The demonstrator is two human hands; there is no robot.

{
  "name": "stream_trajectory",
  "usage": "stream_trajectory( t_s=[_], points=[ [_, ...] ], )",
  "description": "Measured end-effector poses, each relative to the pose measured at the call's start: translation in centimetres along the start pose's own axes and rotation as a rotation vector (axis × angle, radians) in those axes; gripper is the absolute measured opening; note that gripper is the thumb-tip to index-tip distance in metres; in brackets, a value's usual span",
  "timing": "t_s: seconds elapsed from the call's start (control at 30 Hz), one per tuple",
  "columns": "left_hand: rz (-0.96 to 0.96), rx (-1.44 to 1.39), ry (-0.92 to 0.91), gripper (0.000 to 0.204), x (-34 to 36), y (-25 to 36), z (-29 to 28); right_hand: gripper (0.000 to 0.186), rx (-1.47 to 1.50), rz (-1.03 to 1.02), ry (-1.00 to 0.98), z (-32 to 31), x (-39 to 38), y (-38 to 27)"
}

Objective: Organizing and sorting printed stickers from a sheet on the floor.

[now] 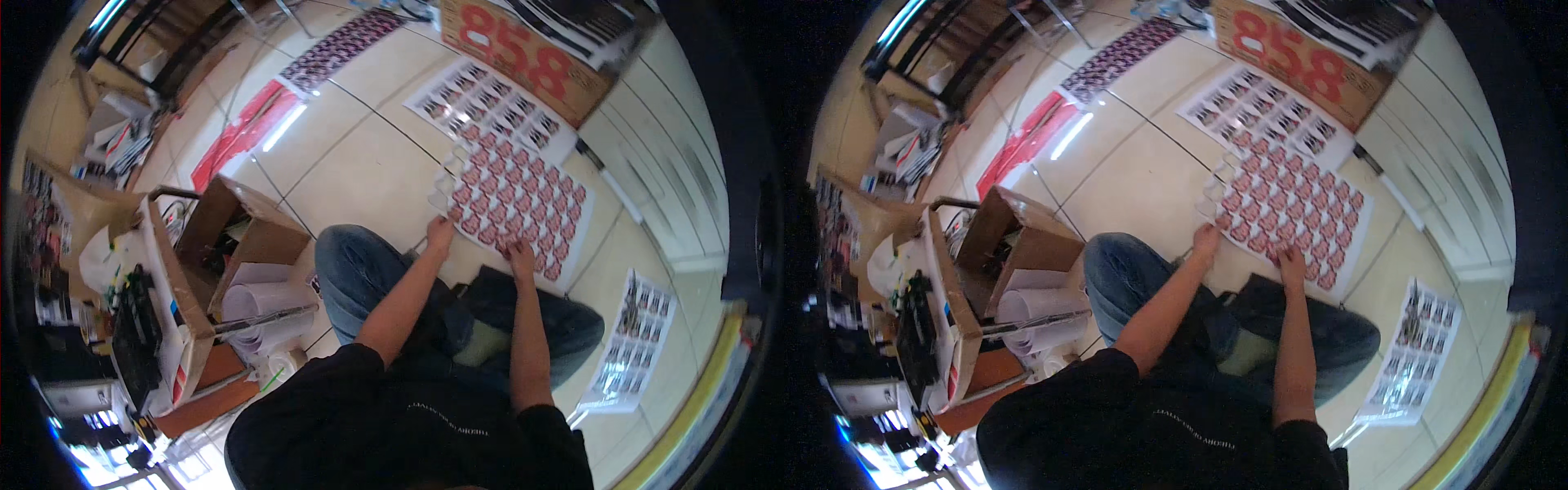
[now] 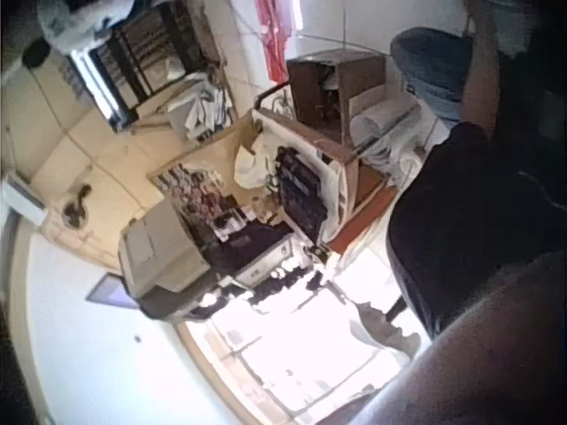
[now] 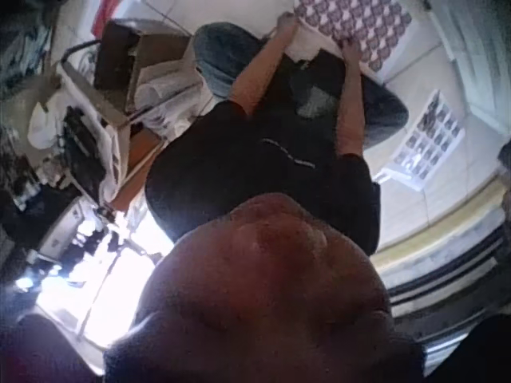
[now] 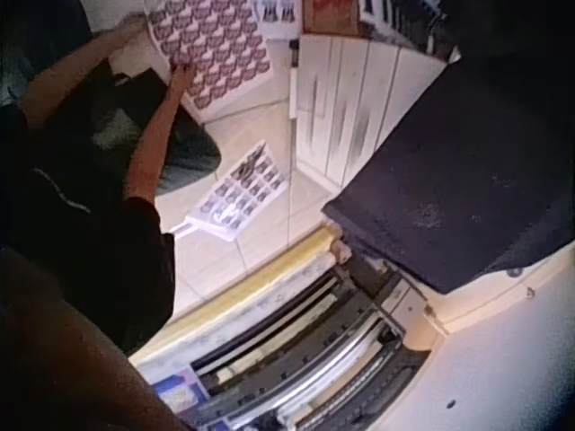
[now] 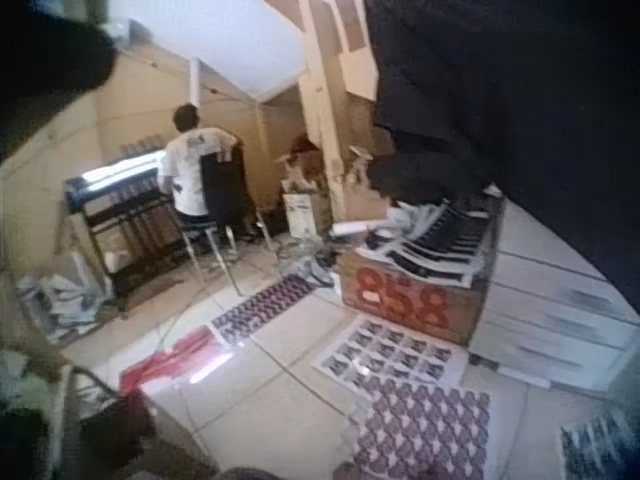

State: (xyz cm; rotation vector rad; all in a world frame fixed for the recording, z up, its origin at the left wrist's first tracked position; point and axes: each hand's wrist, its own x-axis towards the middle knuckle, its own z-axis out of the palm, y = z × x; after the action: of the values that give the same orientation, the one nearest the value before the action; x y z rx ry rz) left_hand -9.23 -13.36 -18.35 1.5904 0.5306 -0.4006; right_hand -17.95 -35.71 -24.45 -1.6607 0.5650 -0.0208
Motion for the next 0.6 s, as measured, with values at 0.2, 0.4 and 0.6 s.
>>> stream_trajectory(
  t_s=[0.2, 0.4, 0.6],
  points=[
    [0.499, -0.101, 0.081, 0.020, 0.1, -0.7, 1.0, 0.017, 0.187, 0.112, 0.035, 0.1, -1.5, -0.9],
    [-0.070, -0.725, 0.080, 0.029, 0.2, -0.7, 1.5, 0.018, 0.071, 0.080, 0.012, 0.3, -1.4, -1.5],
    [-0.139, -0.731, -0.321, 0.026, 1.4, -0.9, 0.6, 0.016, 0.149, 0.172, 0.058, -0.2, -1.9, -1.6]
  ],
)
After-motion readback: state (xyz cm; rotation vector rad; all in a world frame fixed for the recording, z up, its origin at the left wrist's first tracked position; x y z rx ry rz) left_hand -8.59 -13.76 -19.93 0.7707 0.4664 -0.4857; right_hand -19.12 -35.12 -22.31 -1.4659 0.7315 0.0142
